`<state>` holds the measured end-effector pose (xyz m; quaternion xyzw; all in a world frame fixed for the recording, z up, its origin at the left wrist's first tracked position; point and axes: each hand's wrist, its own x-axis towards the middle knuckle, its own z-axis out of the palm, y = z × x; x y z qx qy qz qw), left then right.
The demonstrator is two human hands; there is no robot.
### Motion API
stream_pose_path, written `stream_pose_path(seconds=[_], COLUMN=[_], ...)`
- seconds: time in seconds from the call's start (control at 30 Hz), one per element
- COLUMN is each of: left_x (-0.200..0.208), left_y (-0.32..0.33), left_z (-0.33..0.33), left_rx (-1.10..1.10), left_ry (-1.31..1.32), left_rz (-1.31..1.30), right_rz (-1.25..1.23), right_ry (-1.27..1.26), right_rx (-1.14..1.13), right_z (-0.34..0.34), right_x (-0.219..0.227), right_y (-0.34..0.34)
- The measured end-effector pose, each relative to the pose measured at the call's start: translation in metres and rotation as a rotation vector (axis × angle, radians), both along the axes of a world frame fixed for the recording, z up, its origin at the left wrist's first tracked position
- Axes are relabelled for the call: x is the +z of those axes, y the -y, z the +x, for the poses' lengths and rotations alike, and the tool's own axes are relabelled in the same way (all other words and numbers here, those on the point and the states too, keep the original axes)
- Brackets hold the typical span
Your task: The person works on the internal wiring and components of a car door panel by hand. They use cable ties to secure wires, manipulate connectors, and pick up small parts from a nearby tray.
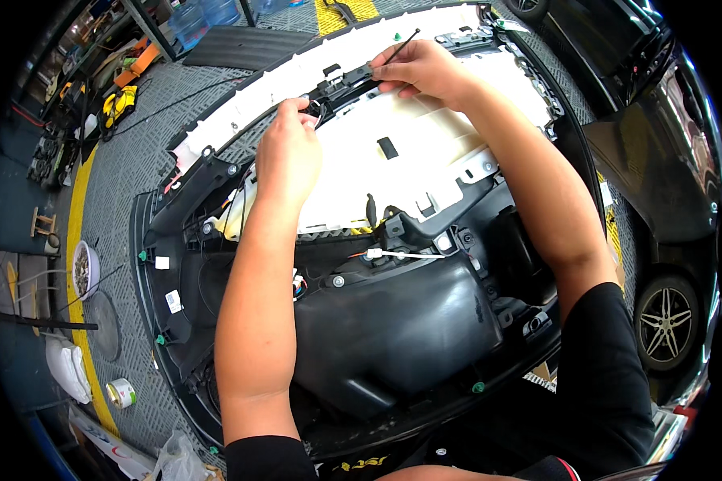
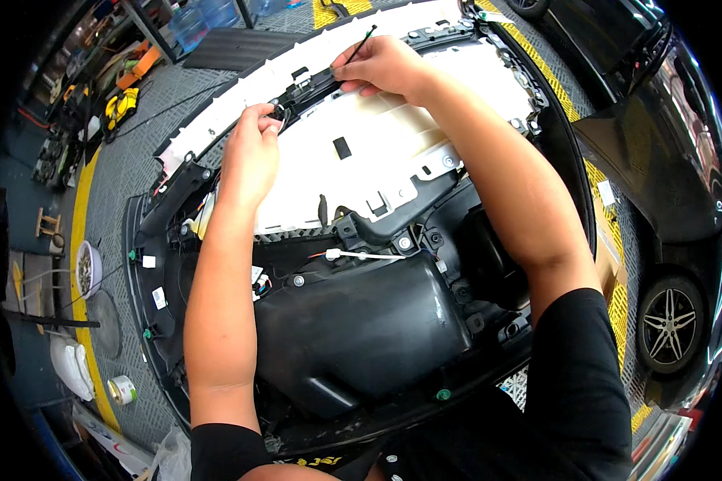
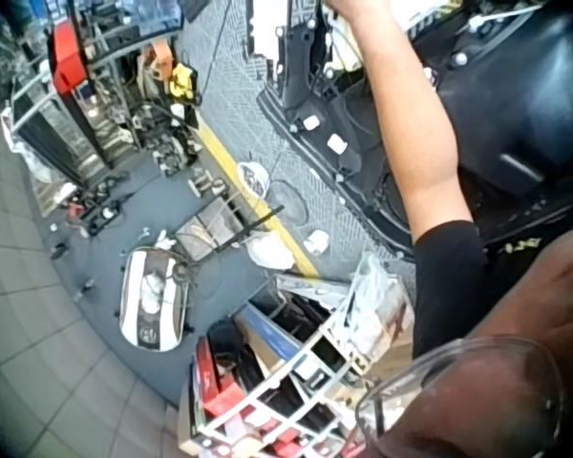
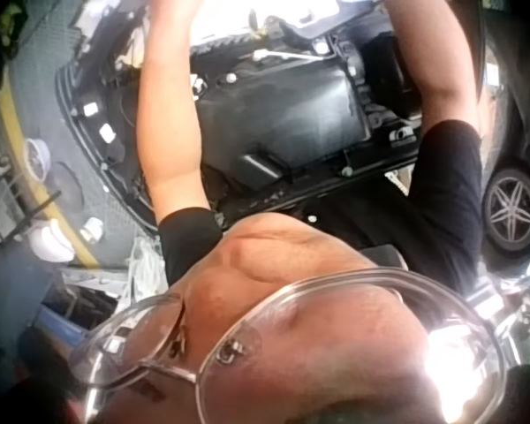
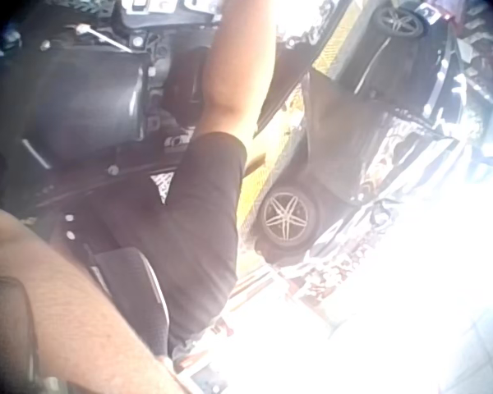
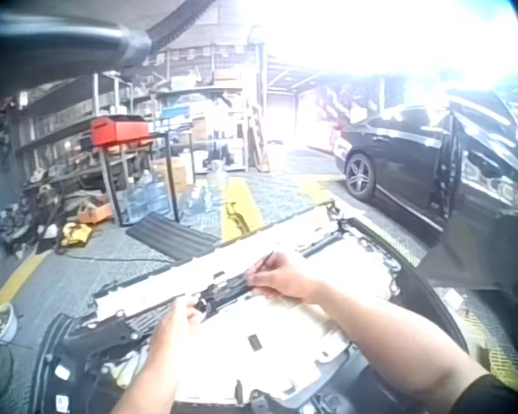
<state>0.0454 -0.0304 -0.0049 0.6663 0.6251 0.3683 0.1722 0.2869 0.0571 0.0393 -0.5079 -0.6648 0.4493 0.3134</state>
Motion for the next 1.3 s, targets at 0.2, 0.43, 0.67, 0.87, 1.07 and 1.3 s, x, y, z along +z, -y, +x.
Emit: stream_pose_path(seconds=[0.2,0.43,0.67,0.87,1.07,1.3], left_x=[-0.005,0.001,-0.004,-0.002,-0.008,-0.003], left_y=[-0.003,0.0,-0.004,-0.003,-0.01,-0.016], left_z=[-0.002,0.0,-0.002,-0.002,-0.008,-0.007], left_rx=[-0.007,-0.008,-0.007,-0.026,-0.052,-0.043], left_ry=[-0.001,0.007,-0.01,-0.083,-0.106,-0.147], left_rz=[0.038,0.039,0.061,0.027,-0.015,-0.092], right_rz=[0.053,0.005,-0.042,-0.081,-0.099,-0.039], right_ry=[0.05,0.074,-0.088,-0.185,-0.241,-0.023], right_rx=[0.03,-0.054,-0.038,0.028,0.016,0.131], right_z=[0.004,-0.002,-0.008,-0.003,0.003,-0.001], right_x=[0.004,0.01,0.004,0.003,0.0,-0.003], right_y=[0.002,0.006,0.003,0.005,0.005,0.004])
